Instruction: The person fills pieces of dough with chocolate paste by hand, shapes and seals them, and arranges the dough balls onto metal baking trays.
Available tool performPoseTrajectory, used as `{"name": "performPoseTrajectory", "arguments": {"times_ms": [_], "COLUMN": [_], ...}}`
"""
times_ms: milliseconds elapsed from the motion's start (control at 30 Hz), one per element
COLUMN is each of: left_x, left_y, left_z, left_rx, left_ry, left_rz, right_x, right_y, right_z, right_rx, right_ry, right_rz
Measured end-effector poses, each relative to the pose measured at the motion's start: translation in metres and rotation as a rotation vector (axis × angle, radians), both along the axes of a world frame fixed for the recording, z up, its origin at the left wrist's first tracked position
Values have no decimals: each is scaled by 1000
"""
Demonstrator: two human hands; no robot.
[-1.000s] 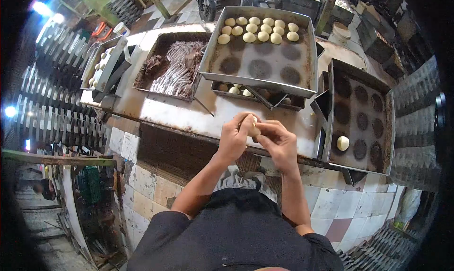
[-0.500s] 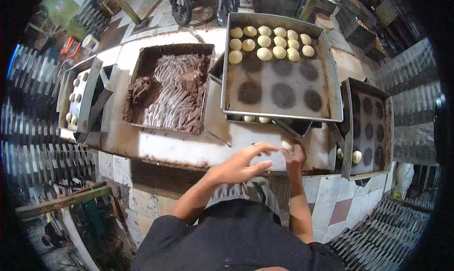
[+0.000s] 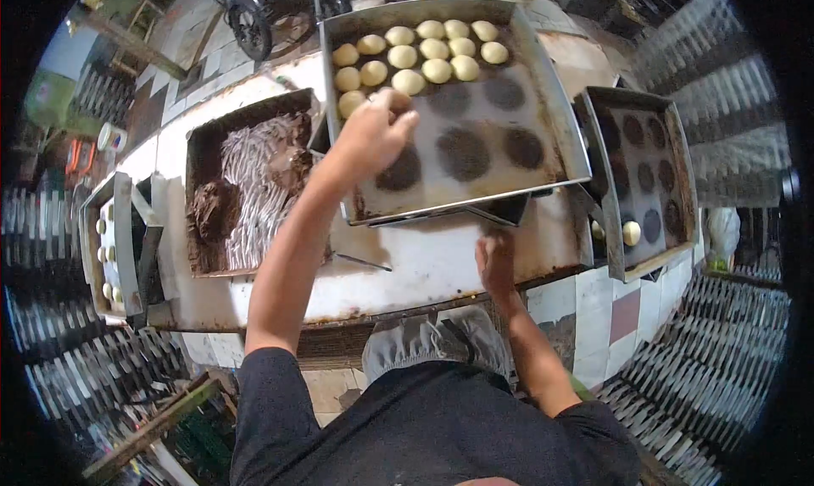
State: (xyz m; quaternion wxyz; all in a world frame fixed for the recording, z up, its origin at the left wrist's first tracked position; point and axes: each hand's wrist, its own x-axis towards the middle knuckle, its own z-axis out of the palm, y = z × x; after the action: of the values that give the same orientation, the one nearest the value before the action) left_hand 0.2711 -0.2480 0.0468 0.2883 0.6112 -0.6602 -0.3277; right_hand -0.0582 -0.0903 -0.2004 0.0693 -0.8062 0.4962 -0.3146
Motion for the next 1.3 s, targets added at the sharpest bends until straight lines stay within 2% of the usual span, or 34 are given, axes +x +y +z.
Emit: {"name": "performPoseTrajectory", "arguments": {"times_ms": [33, 67, 100, 133, 167, 233, 267, 300, 333, 400, 467, 533, 567, 600, 667, 733, 767, 800, 867, 933, 967, 1000, 1067, 1133, 1200, 1233, 1267, 1300], "left_x": [-4, -16, -18, -26, -34, -44, -49, -48, -44, -30, -68, -114, -121, -128, -162, -192, -209, -227, -251, -253, -257, -261, -256, -215, -163, -133, -104, -66], "left_y": [-26, -39, -61, -73, -84, -106, -105, -112, -116, -119, -89, -43, -27, -12, 35, 80, 100, 114, 134, 151, 160, 163, 169, 200, 256, 286, 297, 317], "left_z": [-24, -12, -28, -31, -41, -71, -78, -92, -99, -86, -31, 16, 17, 17, 26, 27, 25, 23, 10, -28, -26, -23, -13, -17, -24, -55, -27, -36], "left_rx": [3, 119, 158, 244, 187, 43, -109, -119, -124, 118, 245, 121, 105, 88, 29, 92, 156, 217, 396, 467, 480, 475, 421, 404, 521, 322, 405, 315], "left_ry": [-113, -276, -290, -305, -440, -385, -455, -386, -311, -144, 369, 920, 975, 1035, 1150, 1010, 1025, 1037, 999, 1058, 1082, 1104, 1237, 1007, 619, 869, 971, 979], "left_rz": [60, 148, 183, 219, 212, 371, 388, 454, 524, 362, 501, 396, 361, 323, 5, 93, 131, 172, 223, 196, 249, 304, 454, 613, 670, 701, 851, 967], "right_x": [-14, -32, -41, -41, -43, -31, -31, -40, -49, -70, -75, -70, -77, -92, -125, -166, -182, -195, -204, -206, -188, -156, -86, -15, 67, 97, 125, 154], "right_y": [2, 1, -8, -24, -31, -26, -11, -6, -5, -5, -6, -11, -26, -29, -32, -38, -47, -65, -110, -141, -131, -126, -94, -55, -20, -7, 5, 14], "right_z": [-6, -13, -8, 6, 14, -15, -7, 18, 21, 25, 32, 23, 53, 77, 128, 240, 273, 288, 280, 238, 253, 249, 279, 273, 198, 185, 167, 147], "right_rx": [-7, -14, -12, 76, 160, 788, 455, 119, 113, 99, 197, 572, 835, 829, 1429, 1113, 735, 365, -40, 131, 377, -51, -104, -145, 186, 386, 402, 444], "right_ry": [37, 76, 86, 62, 34, 95, 32, -12, -32, -125, -83, -86, -237, -243, -822, -975, -842, -693, -457, -59, 168, 0, -423, -597, -586, -578, -570, -511], "right_rz": [15, 28, 5, -145, -294, -293, -113, 62, 59, 251, 191, -67, -75, -93, 258, 319, 248, 179, -120, -147, -211, -183, 157, 504, 726, 729, 764, 672]}}
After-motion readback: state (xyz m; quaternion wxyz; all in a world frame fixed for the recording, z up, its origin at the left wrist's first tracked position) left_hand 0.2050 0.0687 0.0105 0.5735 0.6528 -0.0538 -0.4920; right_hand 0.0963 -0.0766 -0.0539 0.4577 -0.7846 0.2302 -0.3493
